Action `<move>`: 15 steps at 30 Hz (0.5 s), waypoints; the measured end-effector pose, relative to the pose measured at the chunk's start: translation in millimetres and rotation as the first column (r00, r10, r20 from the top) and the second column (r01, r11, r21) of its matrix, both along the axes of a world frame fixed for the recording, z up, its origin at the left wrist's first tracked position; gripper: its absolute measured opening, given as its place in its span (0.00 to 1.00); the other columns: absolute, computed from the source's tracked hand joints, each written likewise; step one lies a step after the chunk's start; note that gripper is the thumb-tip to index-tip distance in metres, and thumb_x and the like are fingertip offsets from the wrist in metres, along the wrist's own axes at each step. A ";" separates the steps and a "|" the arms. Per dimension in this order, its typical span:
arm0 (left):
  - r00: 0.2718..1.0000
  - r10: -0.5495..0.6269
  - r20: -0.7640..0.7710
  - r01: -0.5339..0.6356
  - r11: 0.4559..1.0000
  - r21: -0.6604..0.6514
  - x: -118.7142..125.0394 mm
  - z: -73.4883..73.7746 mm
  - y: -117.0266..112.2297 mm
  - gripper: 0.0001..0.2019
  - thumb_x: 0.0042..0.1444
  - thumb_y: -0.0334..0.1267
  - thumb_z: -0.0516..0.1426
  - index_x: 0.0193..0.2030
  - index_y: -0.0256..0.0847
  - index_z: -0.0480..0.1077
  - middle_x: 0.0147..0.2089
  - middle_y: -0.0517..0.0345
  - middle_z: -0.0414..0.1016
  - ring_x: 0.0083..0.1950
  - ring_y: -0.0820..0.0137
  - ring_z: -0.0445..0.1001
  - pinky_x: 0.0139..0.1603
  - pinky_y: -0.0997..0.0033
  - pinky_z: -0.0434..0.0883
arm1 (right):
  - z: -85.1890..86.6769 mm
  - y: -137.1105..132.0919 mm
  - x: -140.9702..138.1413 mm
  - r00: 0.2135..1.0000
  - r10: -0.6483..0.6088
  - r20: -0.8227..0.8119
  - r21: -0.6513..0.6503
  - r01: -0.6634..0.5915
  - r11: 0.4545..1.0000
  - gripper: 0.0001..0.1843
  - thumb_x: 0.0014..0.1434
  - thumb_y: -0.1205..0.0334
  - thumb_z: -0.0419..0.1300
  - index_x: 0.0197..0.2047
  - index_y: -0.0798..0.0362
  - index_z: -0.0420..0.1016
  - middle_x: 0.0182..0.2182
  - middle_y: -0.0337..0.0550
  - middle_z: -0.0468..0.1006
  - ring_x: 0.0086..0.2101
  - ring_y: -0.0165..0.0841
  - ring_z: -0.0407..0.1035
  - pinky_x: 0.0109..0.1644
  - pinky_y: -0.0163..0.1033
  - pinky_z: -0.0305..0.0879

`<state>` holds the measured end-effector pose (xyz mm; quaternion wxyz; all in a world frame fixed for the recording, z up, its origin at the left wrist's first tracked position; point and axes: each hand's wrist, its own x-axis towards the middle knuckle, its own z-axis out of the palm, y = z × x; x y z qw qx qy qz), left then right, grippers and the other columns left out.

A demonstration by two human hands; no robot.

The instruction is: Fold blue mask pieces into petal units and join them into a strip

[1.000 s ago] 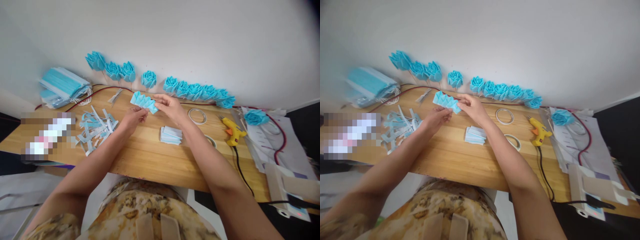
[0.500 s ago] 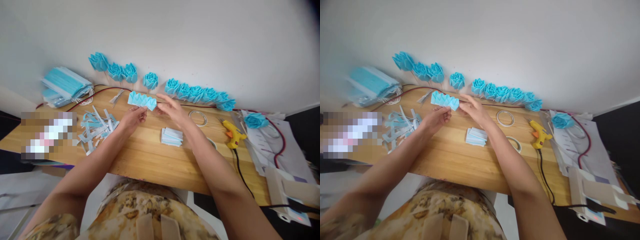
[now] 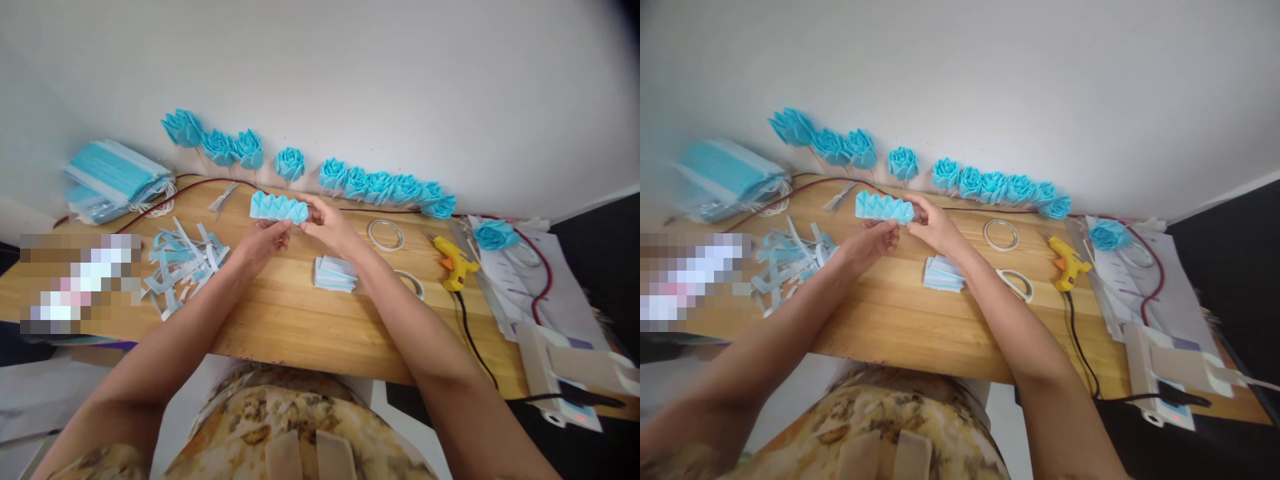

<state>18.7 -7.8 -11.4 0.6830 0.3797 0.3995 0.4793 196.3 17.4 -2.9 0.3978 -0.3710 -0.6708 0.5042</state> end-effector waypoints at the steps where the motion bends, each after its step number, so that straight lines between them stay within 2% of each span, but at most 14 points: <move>1: 1.000 0.003 -0.002 -0.003 1.000 -0.001 -0.7 -0.2 0.1 0.16 0.40 0.44 0.71 0.24 0.35 0.72 0.22 0.60 0.69 0.23 0.77 0.66 0.23 0.78 0.62 | 1.6 -1.4 0.4 1.000 0.013 -0.011 -0.001 -0.013 1.000 0.33 0.53 0.63 0.63 0.62 0.52 0.65 0.45 0.42 0.79 0.42 0.32 0.73 0.49 0.39 0.71; 3: 1.000 0.014 -0.020 -0.014 1.000 0.002 -2.2 -0.8 0.1 0.16 0.40 0.43 0.71 0.24 0.35 0.72 0.23 0.60 0.70 0.24 0.77 0.67 0.23 0.78 0.63 | 6.2 -5.1 0.9 0.998 0.036 -0.049 -0.021 -0.037 0.999 0.30 0.56 0.60 0.63 0.62 0.52 0.65 0.47 0.43 0.78 0.45 0.32 0.72 0.50 0.39 0.72; 6: 0.995 0.015 -0.102 -0.015 1.000 0.009 -3.9 -2.5 0.4 0.14 0.40 0.41 0.71 0.25 0.35 0.73 0.24 0.60 0.71 0.24 0.77 0.68 0.23 0.79 0.64 | 11.6 -7.5 0.7 0.996 -0.003 -0.091 -0.065 -0.003 0.998 0.23 0.62 0.57 0.59 0.60 0.50 0.67 0.47 0.42 0.78 0.47 0.33 0.72 0.48 0.37 0.72; 10: 0.980 -0.023 -0.200 0.025 1.000 0.008 -3.9 -5.6 1.0 0.12 0.40 0.40 0.71 0.25 0.36 0.75 0.24 0.60 0.72 0.25 0.76 0.68 0.23 0.80 0.65 | 7.9 -0.4 2.3 0.996 -0.056 -0.074 -0.075 0.050 0.996 0.20 0.62 0.64 0.59 0.57 0.51 0.70 0.41 0.39 0.79 0.43 0.31 0.73 0.48 0.34 0.71; 12: 0.975 -0.036 -0.221 0.039 0.999 0.009 -4.0 -6.7 1.1 0.13 0.39 0.41 0.71 0.25 0.36 0.75 0.25 0.60 0.72 0.26 0.76 0.68 0.24 0.80 0.66 | 4.1 3.7 4.5 0.994 -0.063 -0.085 -0.039 0.060 0.997 0.19 0.62 0.64 0.59 0.56 0.52 0.71 0.39 0.39 0.78 0.40 0.30 0.72 0.47 0.34 0.71; 15: 0.981 0.014 -0.191 -0.007 0.999 0.034 -6.6 -7.7 4.5 0.15 0.41 0.45 0.71 0.28 0.38 0.76 0.30 0.60 0.75 0.30 0.75 0.72 0.28 0.79 0.70 | 0.7 7.1 7.3 0.991 -0.063 -0.116 -0.002 0.064 0.998 0.18 0.62 0.62 0.59 0.55 0.54 0.72 0.37 0.38 0.78 0.38 0.29 0.72 0.45 0.34 0.70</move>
